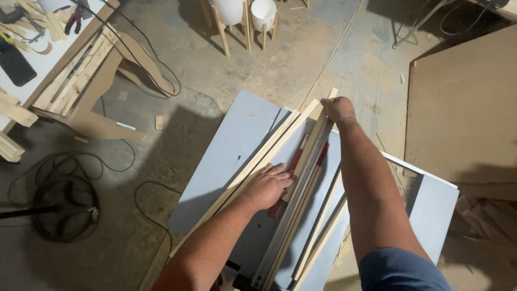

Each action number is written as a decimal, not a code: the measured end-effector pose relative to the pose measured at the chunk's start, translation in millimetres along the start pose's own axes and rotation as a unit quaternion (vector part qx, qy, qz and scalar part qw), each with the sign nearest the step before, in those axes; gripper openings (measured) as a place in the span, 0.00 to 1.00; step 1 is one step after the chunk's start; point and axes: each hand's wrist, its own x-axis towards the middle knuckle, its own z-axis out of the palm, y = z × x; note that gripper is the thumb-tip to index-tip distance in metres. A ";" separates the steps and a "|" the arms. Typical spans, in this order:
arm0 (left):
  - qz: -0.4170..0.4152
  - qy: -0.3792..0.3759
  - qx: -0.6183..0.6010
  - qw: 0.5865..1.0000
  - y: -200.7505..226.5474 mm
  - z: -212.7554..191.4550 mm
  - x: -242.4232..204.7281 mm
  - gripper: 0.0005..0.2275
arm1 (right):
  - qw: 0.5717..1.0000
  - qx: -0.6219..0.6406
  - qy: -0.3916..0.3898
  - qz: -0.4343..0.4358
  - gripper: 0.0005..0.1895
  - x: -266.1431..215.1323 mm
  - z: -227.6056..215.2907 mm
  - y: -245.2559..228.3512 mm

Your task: The person is organizing and aligning thin wooden strips on a table saw, preparing them for cutting.

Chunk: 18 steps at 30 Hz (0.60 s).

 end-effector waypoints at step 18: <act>-0.034 -0.038 -0.017 0.999 -4.7 -13.4 25.8 0.27 | 1.000 -0.012 -0.006 -0.002 0.32 24.2 -1.9 6.5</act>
